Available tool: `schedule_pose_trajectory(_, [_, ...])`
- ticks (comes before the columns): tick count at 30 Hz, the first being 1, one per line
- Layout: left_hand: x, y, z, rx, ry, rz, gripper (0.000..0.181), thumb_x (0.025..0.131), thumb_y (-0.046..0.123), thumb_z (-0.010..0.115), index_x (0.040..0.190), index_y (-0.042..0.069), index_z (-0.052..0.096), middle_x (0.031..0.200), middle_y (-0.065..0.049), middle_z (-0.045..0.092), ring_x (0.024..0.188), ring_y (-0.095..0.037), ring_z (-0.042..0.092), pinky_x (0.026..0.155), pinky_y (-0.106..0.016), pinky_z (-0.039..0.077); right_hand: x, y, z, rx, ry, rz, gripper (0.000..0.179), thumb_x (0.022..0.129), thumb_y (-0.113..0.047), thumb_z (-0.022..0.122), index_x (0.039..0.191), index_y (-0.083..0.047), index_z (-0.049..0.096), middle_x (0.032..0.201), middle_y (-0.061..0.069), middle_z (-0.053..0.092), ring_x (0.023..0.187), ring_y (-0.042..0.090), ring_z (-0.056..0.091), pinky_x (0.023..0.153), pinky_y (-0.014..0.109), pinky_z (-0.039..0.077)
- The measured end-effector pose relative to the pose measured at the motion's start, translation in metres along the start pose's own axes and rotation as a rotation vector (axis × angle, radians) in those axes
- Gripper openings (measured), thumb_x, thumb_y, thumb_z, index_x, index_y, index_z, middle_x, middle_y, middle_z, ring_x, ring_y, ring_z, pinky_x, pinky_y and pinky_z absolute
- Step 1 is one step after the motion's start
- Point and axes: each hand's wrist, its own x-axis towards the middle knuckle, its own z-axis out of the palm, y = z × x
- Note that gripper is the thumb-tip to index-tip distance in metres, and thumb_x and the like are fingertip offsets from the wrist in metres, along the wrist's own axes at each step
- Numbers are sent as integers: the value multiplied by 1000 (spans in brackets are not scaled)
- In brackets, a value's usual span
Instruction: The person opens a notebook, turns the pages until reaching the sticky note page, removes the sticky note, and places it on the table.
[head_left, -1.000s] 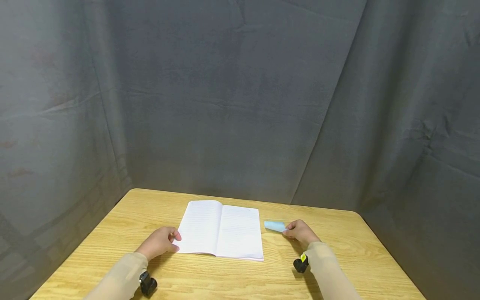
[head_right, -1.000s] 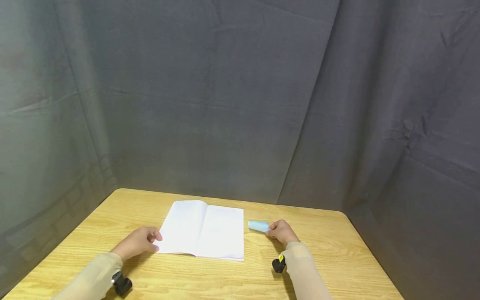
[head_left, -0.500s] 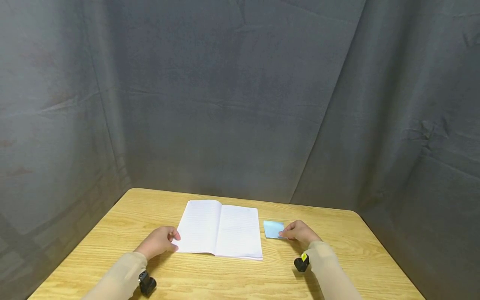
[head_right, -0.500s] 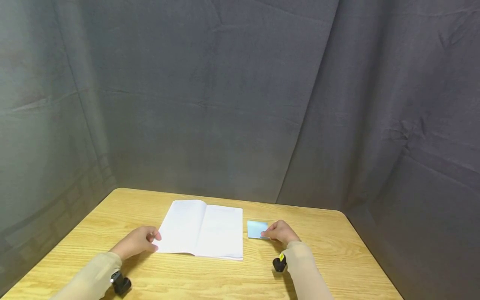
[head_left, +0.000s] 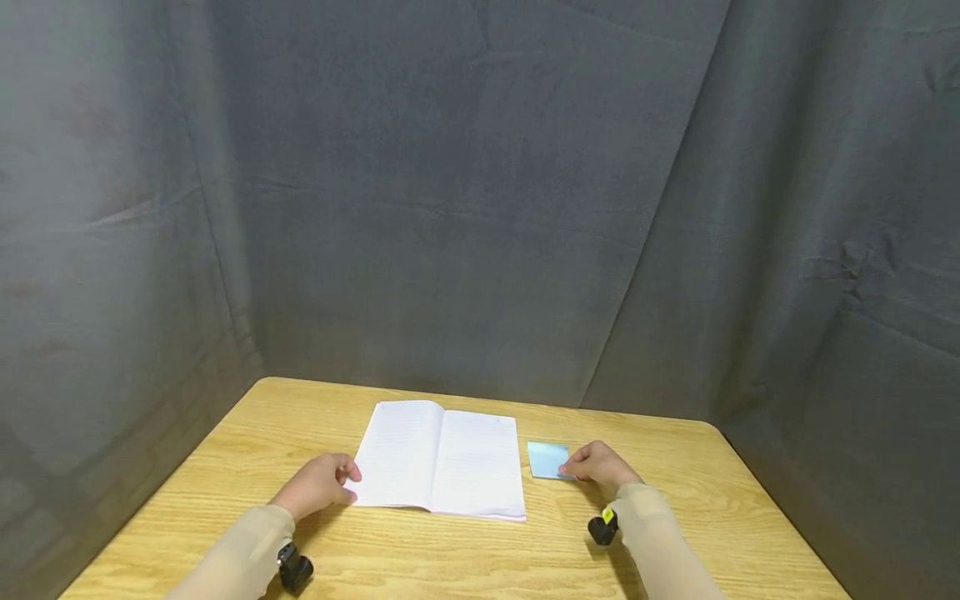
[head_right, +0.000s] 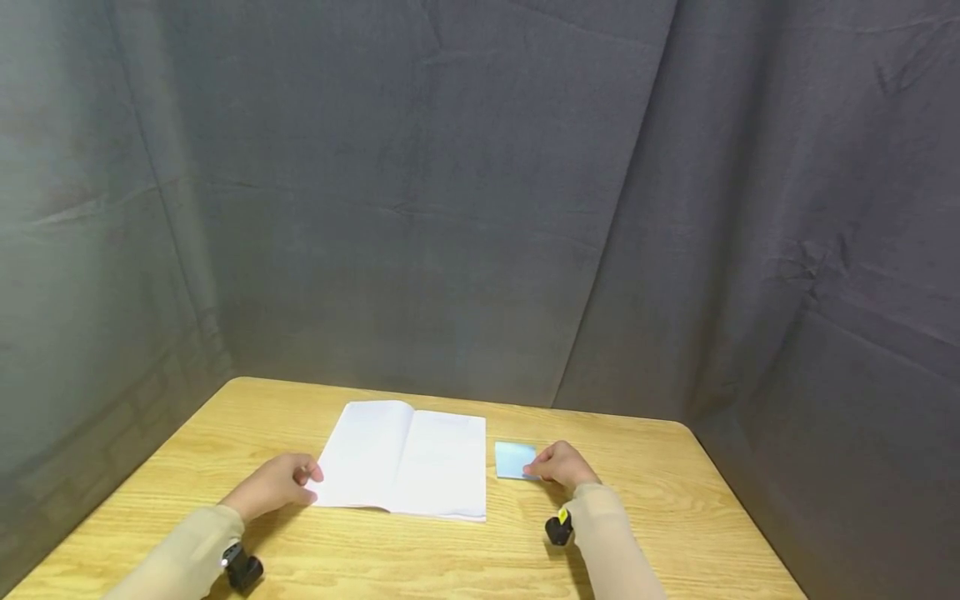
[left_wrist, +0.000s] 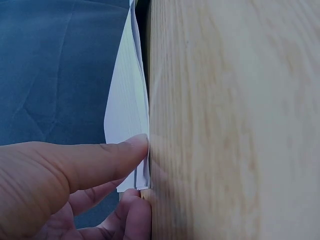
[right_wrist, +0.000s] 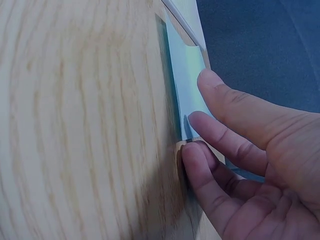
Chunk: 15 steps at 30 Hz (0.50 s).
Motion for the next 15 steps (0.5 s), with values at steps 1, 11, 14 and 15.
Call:
schedule_pose_trajectory(1, [0, 0, 0, -1, 2, 1, 24, 70, -2, 78, 85, 7, 62, 76, -5, 47, 72, -19, 44, 63, -31, 37, 0, 0, -1, 1, -4, -9, 19, 86, -17, 73, 79, -1, 67, 62, 0, 49, 60, 15, 42, 62, 29, 39])
schedule_pose_trajectory(11, [-1, 4, -2, -13, -6, -13, 23, 70, -3, 78, 84, 6, 62, 74, -5, 48, 70, -19, 45, 62, -30, 38, -2, 4, -4, 34, -16, -26, 16, 87, -16, 71, 86, 0, 67, 77, 4, 62, 69, 17, 50, 65, 29, 44])
schedule_pose_trajectory(14, [-1, 6, -5, -6, -18, -16, 22, 71, -2, 77, 86, 5, 62, 75, -5, 52, 69, -19, 47, 61, -30, 39, -3, 2, -5, 70, -10, -31, 17, 86, -14, 71, 88, 2, 66, 77, 5, 60, 70, 17, 51, 65, 30, 44])
schedule_pose_trajectory(15, [-1, 6, -7, 0, -20, -17, 22, 72, -1, 77, 86, 5, 62, 76, -5, 53, 69, -19, 47, 61, -30, 40, -3, 1, -5, 74, -9, -38, 17, 86, -14, 71, 89, 3, 66, 77, 5, 60, 70, 17, 52, 66, 30, 45])
